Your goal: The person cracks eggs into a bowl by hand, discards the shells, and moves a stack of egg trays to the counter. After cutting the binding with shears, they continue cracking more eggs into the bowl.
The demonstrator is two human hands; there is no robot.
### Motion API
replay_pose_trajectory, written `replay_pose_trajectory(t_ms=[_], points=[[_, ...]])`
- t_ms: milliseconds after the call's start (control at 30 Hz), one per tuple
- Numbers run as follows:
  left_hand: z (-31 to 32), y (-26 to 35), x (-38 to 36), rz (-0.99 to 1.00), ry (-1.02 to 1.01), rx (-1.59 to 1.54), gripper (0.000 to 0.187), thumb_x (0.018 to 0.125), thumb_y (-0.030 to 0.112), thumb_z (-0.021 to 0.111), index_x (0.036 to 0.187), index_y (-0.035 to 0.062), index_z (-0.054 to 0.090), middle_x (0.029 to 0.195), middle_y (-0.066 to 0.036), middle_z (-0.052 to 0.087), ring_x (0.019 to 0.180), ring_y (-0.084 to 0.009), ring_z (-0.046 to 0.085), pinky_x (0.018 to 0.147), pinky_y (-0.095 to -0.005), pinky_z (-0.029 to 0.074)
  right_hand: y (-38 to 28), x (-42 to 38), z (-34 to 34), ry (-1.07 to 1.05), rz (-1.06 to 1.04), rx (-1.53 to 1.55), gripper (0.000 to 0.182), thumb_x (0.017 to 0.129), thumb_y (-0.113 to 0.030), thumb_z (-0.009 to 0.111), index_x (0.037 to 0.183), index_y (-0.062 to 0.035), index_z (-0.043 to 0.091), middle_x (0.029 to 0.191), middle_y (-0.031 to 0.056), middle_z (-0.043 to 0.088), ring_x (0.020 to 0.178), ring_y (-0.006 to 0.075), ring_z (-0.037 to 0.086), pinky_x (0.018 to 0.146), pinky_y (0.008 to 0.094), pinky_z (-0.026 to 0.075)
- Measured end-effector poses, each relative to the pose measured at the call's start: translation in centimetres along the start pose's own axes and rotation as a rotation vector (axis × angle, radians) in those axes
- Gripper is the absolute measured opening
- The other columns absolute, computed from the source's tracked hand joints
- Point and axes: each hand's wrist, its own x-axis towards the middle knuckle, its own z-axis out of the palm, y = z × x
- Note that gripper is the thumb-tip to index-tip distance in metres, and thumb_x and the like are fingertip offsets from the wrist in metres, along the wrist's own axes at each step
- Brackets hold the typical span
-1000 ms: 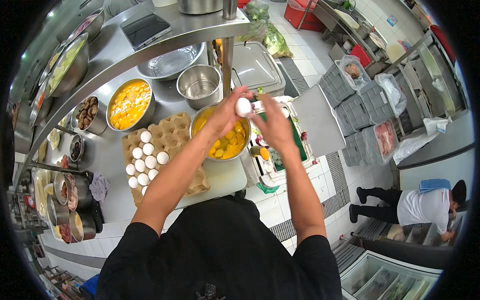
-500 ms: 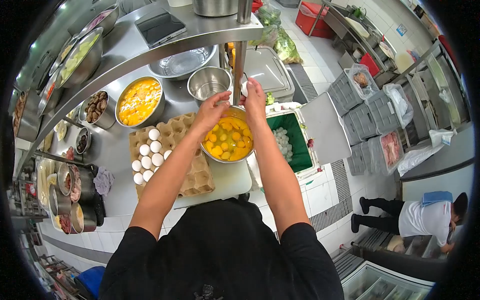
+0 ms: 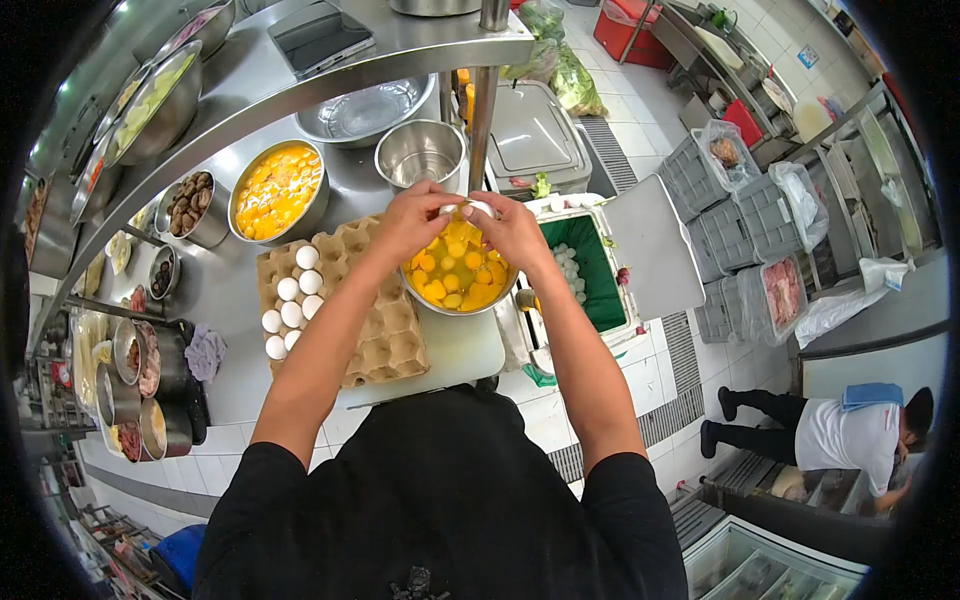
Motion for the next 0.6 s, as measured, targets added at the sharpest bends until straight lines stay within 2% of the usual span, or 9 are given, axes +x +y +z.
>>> replay_pose_trajectory(t_ms=[100,167,233,300,367,400,467,500,600], points=[[1.9,3.1,1.1,0.013,0.015,-0.072,0.043,0.083,-0.003,0.064,0.125,0.0034,0.065,0.117,-0.004,0.061,0.098,-0.0131,0.062,0.082,-0.0287,0.053,-1.2,-0.7,0.2,0.126,-0.013,0.235,0.036,0.093,-0.029,0.068,0.117,-0.0024,0.064,0.079,0.0032,0.065,0.06,0.0081,0.058,0.055,0.0242,0.049],[4.6,4.1,2.1,-0.016,-0.082,-0.693,0.057,0.084,0.0,0.065,0.139,0.007,0.053,0.124,-0.006,0.061,0.106,-0.0168,0.062,0.091,-0.0293,0.052,0.9,-0.2,-1.8,0.306,-0.15,0.185,0.032,0.093,-0.028,0.067,0.117,-0.006,0.063,0.08,0.0043,0.066,0.063,0.0077,0.06,0.056,0.0251,0.05],[2.4,7.9,0.9,0.046,-0.152,-0.482,0.07,0.083,0.005,0.068,0.148,0.0105,0.042,0.133,-0.008,0.058,0.113,-0.0188,0.061,0.097,-0.0309,0.051,1.8,-1.4,-5.2,0.358,-0.069,0.303,0.04,0.093,-0.028,0.067,0.126,-0.0056,0.059,0.091,0.0106,0.068,0.073,0.0144,0.063,0.068,0.0304,0.055],[-1.4,7.4,-0.3,0.047,-0.151,-0.382,0.065,0.083,0.01,0.071,0.144,0.0105,0.049,0.137,-0.009,0.056,0.111,-0.0173,0.06,0.095,-0.0315,0.051,5.6,-1.7,-8.3,0.685,-0.297,-0.544,0.052,0.092,-0.029,0.068,0.136,-0.0044,0.052,0.103,0.0164,0.069,0.086,0.0198,0.064,0.08,0.0342,0.054],[-6.3,4.6,-2.1,-0.097,-0.052,-0.318,0.056,0.083,0.01,0.071,0.137,0.0102,0.056,0.133,-0.01,0.059,0.107,-0.0172,0.062,0.091,-0.0311,0.052,6.0,-3.7,-10.1,0.808,-0.332,-0.738,0.052,0.092,-0.03,0.068,0.134,-0.0014,0.056,0.113,0.0186,0.068,0.094,0.0222,0.062,0.087,0.0359,0.051],[-9.5,4.5,-3.9,-0.32,0.036,-0.286,0.047,0.084,0.009,0.069,0.131,0.0101,0.062,0.123,-0.01,0.065,0.102,-0.0168,0.064,0.086,-0.0296,0.054,4.5,-4.6,-9.5,0.807,-0.331,-0.725,0.052,0.092,-0.03,0.068,0.134,-0.0014,0.056,0.113,0.0186,0.068,0.094,0.0222,0.062,0.087,0.0359,0.051],[-12.8,-4.7,-8.1,-0.306,0.257,0.001,0.039,0.085,0.012,0.068,0.124,0.0072,0.066,0.104,-0.007,0.07,0.093,-0.0179,0.066,0.081,-0.0312,0.054,1.4,-6.4,-6.4,0.48,-0.175,-0.343,0.041,0.091,-0.026,0.07,0.122,0.0008,0.064,0.11,0.0154,0.069,0.087,0.0196,0.062,0.081,0.0323,0.052],[-14.9,-3.8,-10.4,-0.49,0.277,0.119,0.037,0.084,0.018,0.068,0.118,0.0035,0.068,0.102,-0.012,0.072,0.09,-0.0221,0.069,0.084,-0.0344,0.054,1.3,-6.3,-4.0,0.349,-0.16,-0.143,0.032,0.089,-0.022,0.071,0.112,0.0002,0.069,0.107,0.0124,0.069,0.08,0.0171,0.062,0.075,0.0293,0.051],[-17.2,-5.1,-15.6,-0.609,0.291,0.277,0.034,0.083,0.02,0.069,0.114,0.004,0.069,0.099,-0.013,0.073,0.091,-0.0251,0.07,0.083,-0.0351,0.053,-0.8,-6.4,4.8,-0.043,-0.29,-0.249,0.03,0.085,-0.027,0.075,0.106,-0.0059,0.072,0.101,0.0113,0.07,0.081,0.0247,0.068,0.072,0.0326,0.054]])
